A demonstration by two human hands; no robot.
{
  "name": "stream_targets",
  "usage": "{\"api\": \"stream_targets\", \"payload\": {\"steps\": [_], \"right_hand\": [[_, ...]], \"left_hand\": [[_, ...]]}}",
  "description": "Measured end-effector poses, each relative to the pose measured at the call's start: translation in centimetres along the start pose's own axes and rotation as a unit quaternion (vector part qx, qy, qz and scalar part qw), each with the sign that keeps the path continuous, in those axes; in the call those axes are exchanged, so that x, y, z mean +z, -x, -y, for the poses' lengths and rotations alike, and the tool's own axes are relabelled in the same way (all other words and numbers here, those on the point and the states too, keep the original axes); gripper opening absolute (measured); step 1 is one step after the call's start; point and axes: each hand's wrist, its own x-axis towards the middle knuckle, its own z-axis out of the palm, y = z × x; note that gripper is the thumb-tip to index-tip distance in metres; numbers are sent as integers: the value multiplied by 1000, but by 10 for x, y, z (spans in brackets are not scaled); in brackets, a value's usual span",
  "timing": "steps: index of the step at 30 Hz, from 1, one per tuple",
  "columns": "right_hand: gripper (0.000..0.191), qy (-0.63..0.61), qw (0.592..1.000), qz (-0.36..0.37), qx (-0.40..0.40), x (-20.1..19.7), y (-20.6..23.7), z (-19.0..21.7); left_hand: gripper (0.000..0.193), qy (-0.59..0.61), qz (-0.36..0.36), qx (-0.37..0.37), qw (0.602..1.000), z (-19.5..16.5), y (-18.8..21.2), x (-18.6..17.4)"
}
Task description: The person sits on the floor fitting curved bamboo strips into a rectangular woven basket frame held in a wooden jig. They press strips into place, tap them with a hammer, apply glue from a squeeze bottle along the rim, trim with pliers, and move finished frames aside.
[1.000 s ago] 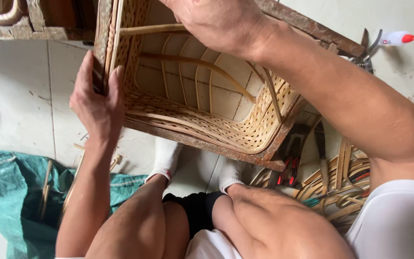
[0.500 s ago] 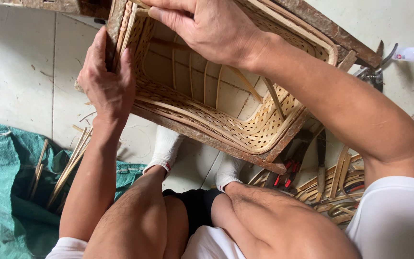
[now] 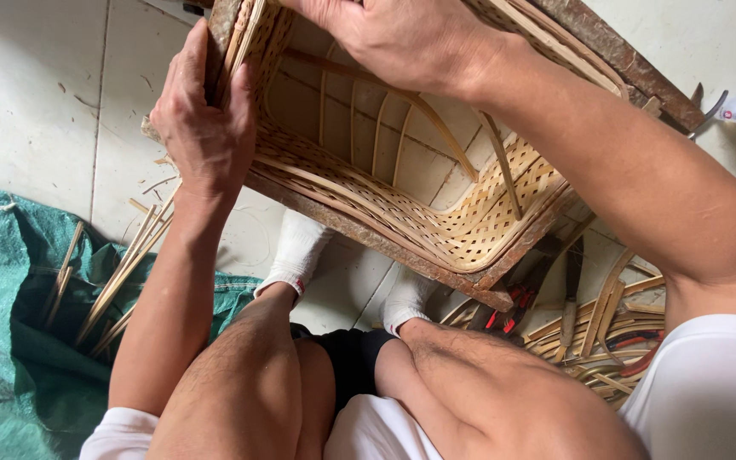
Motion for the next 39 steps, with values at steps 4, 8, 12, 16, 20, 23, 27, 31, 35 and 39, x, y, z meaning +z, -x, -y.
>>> {"api": "stream_targets", "payload": {"steps": [4, 8, 12, 16, 20, 23, 27, 31, 35, 39], "right_hand": [[25, -39, 999, 31, 12, -2, -8, 14], [27, -45, 997, 26, -50, -3, -20, 20], [31, -68, 994, 70, 51, -2, -30, 18], [33, -91, 987, 95, 87, 2, -33, 17], [33, -77, 985, 118, 101, 4, -36, 18], [34, -75, 984, 133, 96, 4, -36, 14], [33, -76, 983, 148, 84, 14, -29, -5], [30, -114, 986, 101, 67, 40, -12, -31], [32, 254, 963, -45, -83, 63, 18, -19], [32, 187, 937, -282, -84, 28, 110, 32]], "left_hand": [[50, 13, 3, -19, 1000, 2, 0, -1], [49, 25, -9, -34, 999, 2, -3, 2], [51, -1, -34, -10, 999, -3, -14, 4], [54, 13, -14, 54, 998, -5, -20, -3], [60, 2, 49, 75, 996, -5, -21, -11], [58, -12, 51, 85, 995, -9, -25, -12], [54, 9, 53, 115, 992, -17, -28, -20], [52, 16, 77, 122, 989, -31, -20, -27], [32, 72, 3, 85, 994, -51, -8, -20], [35, 154, 10, 35, 987, -50, 2, -21]]}}
